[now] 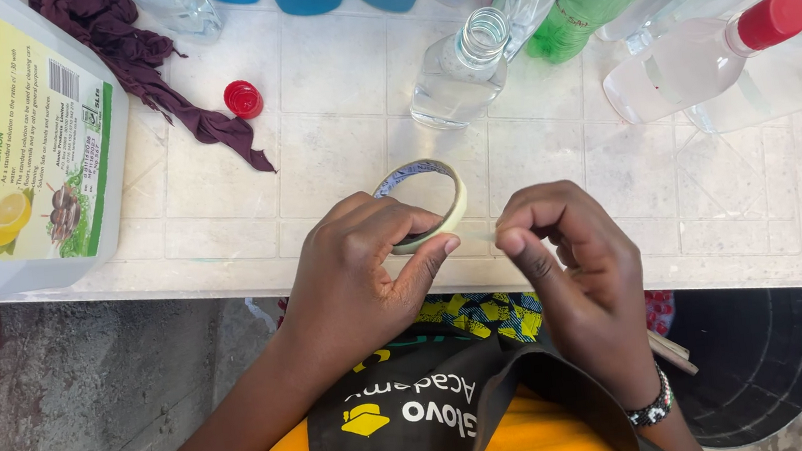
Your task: The person is applying small strips of clear adhesive tape to the caps of various small plastic bottles filled with liquid to seal or label them.
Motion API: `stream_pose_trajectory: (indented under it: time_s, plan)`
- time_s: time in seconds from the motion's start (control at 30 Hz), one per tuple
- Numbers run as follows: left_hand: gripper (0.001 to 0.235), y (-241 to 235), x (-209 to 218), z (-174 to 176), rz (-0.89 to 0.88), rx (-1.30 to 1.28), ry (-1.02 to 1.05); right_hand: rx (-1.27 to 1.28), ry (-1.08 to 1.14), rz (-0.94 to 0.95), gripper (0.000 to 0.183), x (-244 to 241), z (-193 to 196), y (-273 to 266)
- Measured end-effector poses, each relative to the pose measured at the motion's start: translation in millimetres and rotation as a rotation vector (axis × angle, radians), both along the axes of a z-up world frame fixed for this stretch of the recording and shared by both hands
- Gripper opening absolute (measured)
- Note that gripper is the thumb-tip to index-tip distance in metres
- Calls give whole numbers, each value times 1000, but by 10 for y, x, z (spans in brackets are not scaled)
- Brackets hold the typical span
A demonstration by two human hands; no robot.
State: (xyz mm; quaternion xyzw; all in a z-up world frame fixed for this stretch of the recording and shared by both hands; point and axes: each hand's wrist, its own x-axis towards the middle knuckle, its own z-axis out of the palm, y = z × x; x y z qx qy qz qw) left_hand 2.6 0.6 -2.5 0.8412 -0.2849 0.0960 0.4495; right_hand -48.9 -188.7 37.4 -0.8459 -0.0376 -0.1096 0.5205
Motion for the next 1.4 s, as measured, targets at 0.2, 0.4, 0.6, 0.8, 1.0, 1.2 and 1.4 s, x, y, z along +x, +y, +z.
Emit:
stream_pose_trajectory:
  time_s: [0.2, 0.4, 0.6, 0.8, 1.0, 1.2, 1.4]
  plan:
    - [19, -20, -24, 80, -85, -63, 234, 361, 183, -41, 19, 48, -103, -37]
    - [13, -65, -24, 66, -92, -22, 114, 225, 109, 5, 32, 37, 21, 38]
    - [17, -92, -38, 56, -85, 43, 63, -92, 20, -14, 14, 65, -128, 2]
    - [14, -113, -21, 19, -78, -24, 58, -193, -109, 40, 2, 86, -133, 37]
    - [7, -145, -66, 21, 69, -70, 91, -223, -181, 96, 4, 81, -215, 85]
    - [13, -88, -43, 116, 119, -171, 320, -109, -360, 63, 6, 133, -392, 133]
    - [12, -42, -31, 91, 114, -406, 554, -71, -443, 98, 5, 148, -424, 174]
